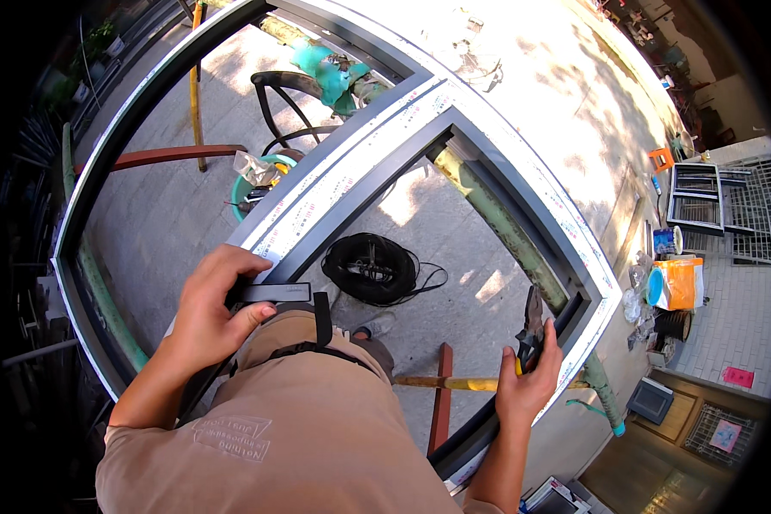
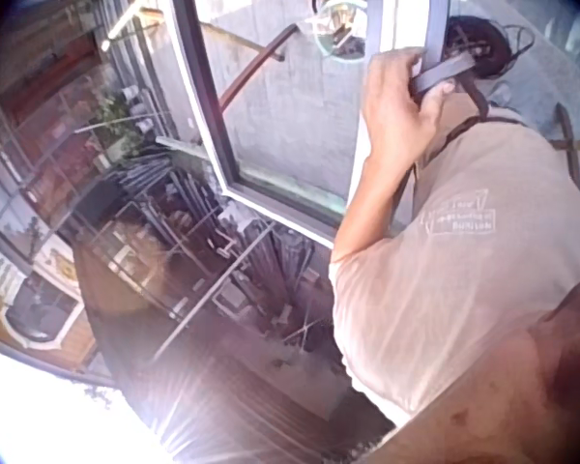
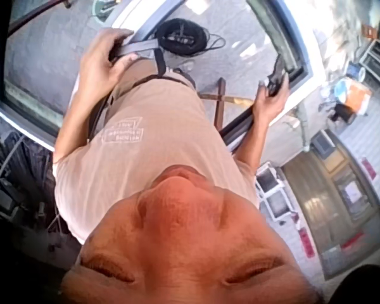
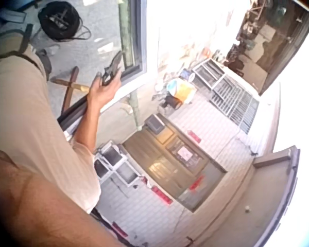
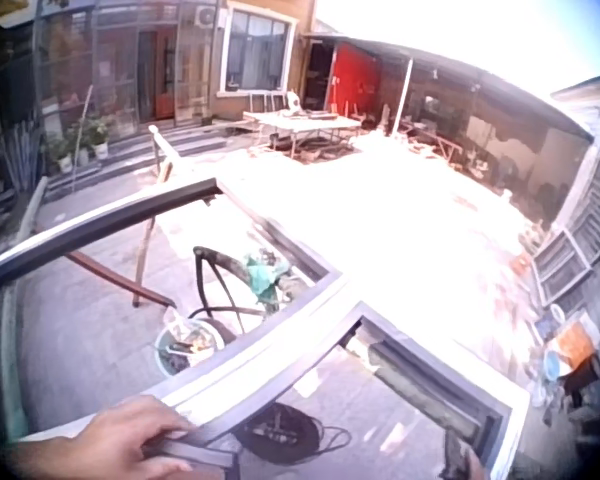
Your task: The person assembles a window frame by inserting rubber seals and gaskets around the frame corners and tracks using a small yellow screwdriver, and then manipulates a window handle and locks using various pliers.
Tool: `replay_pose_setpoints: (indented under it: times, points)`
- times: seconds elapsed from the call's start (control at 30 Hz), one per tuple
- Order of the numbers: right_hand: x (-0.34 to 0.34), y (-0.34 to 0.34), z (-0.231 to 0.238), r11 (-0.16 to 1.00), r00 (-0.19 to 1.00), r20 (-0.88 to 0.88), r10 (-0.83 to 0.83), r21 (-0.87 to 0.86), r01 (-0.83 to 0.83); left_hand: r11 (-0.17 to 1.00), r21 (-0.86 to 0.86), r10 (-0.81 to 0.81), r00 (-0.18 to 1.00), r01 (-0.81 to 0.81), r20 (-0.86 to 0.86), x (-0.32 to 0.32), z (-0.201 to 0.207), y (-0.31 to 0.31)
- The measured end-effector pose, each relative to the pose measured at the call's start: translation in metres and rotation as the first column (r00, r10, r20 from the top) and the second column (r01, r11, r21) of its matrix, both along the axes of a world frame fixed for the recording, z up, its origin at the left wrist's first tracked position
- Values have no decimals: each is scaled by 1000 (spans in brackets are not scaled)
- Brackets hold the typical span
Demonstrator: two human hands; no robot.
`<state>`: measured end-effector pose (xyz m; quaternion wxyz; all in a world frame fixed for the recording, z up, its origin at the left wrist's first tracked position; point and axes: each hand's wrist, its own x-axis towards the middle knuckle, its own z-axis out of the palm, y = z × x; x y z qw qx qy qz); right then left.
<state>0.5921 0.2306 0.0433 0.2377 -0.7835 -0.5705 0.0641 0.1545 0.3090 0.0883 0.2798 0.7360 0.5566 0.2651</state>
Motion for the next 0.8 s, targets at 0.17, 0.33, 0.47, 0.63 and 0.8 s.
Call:
replay_pose_setpoints:
  times: [0.17,0.33,0.47,0.63,0.8]
  points:
    - [-10,26,1,988,945,-289,152,5,-157,989,6,150,988,-150,-27,-31,-11,-16]
    - [-57,68,23,902,829,-392,400,5,-432,989,-33,131,959,-144,-253,-46,-16,-42]
    - [-105,100,40,751,645,-523,557,-14,-660,979,-29,186,937,-203,-297,-40,-20,-61]
    - [-157,126,38,636,450,-695,561,13,-772,952,-8,292,913,-307,-287,-38,-24,-82]
    - [-183,137,28,565,431,-661,615,-12,-825,934,-32,339,909,-357,-242,-48,-28,-101]
